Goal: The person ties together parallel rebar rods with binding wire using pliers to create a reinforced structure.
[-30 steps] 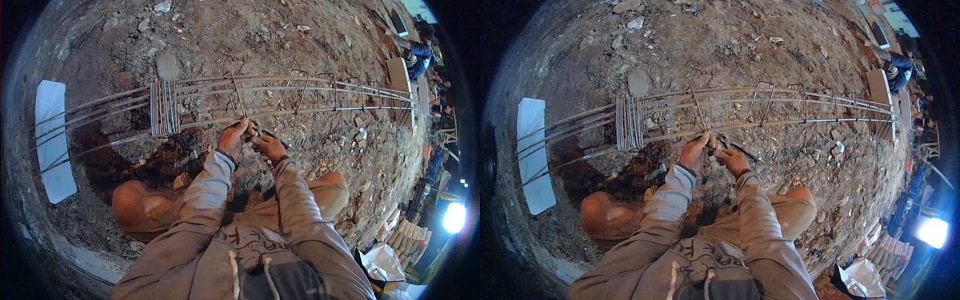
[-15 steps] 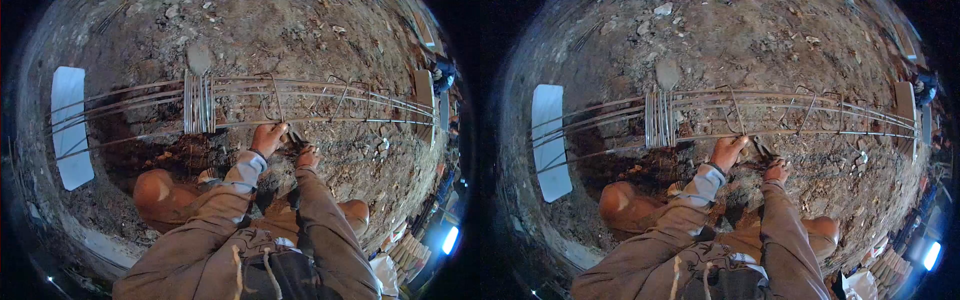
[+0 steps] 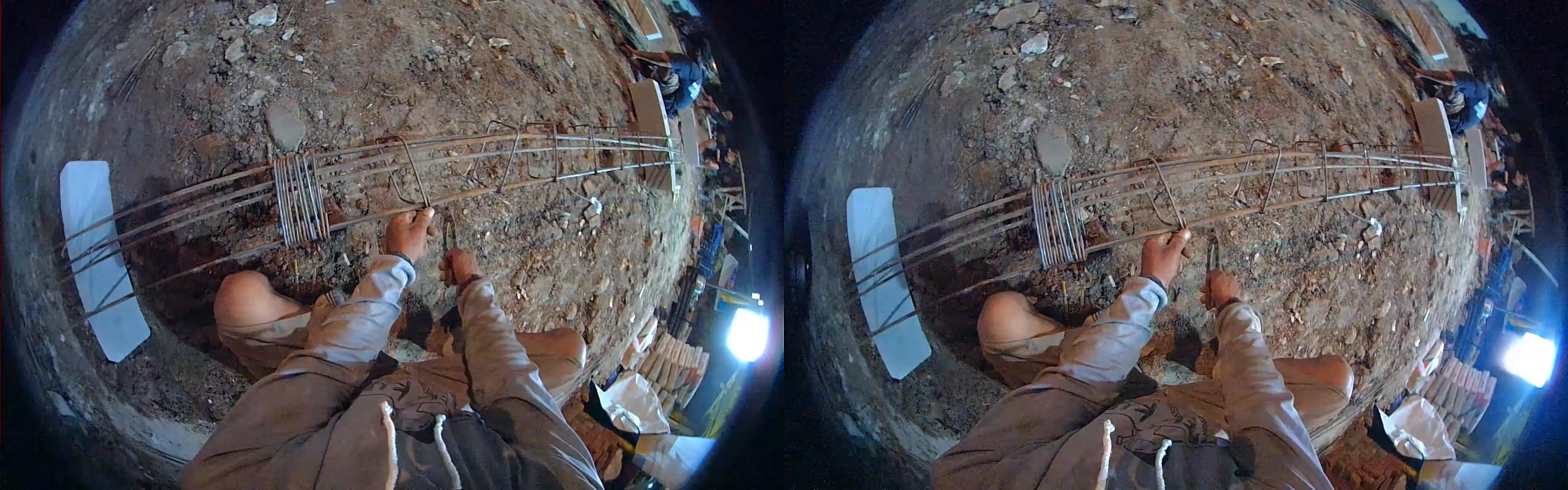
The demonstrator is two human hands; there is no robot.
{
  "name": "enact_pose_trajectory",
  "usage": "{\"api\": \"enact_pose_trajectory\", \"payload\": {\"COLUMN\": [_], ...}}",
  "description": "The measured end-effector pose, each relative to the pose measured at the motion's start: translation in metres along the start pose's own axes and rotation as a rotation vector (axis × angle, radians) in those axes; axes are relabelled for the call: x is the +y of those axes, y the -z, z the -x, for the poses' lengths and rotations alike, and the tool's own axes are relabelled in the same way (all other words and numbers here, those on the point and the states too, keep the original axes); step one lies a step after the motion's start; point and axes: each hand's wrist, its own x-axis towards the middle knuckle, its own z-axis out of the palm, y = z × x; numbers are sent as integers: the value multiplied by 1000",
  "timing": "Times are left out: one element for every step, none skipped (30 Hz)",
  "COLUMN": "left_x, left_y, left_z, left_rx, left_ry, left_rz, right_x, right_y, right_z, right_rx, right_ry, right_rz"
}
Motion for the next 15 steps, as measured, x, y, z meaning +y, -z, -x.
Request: {"api": "enact_pose_trajectory", "payload": {"left_x": [2,2,-6,-1,6,10,1,-7,-10,-14,-20,-22,-25,-29,-25], "left_y": [2,4,6,12,17,20,18,14,12,12,13,12,10,9,13], "left_z": [1,0,-3,-2,-1,0,-4,-9,-13,-16,-18,-21,-25,-27,-25], "left_rx": [-71,-140,-233,-246,-266,-289,-266,-283,-349,-409,-449,-449,-482,-516,-518], "left_ry": [68,137,134,138,199,264,318,321,303,283,328,331,291,251,253], "left_rz": [223,446,645,649,722,795,698,707,808,910,881,888,872,852,852], "right_x": [1,-1,-1,0,0,-3,-10,-17,-22,-25,-28,-30,-34,-29,-18], "right_y": [2,4,7,11,15,19,22,24,25,27,29,29,26,26,28], "right_z": [16,32,49,69,88,105,119,131,141,148,153,157,159,155,147], "right_rx": [-85,-170,-159,-178,-194,-208,-189,-203,-220,-208,-208,-214,-147,-146,18], "right_ry": [-13,-21,-24,28,80,130,125,144,162,160,169,176,172,168,352], "right_rz": [-214,-426,-428,-442,-456,-469,-469,-453,-437,-432,-411,-392,-301,-302,9]}}
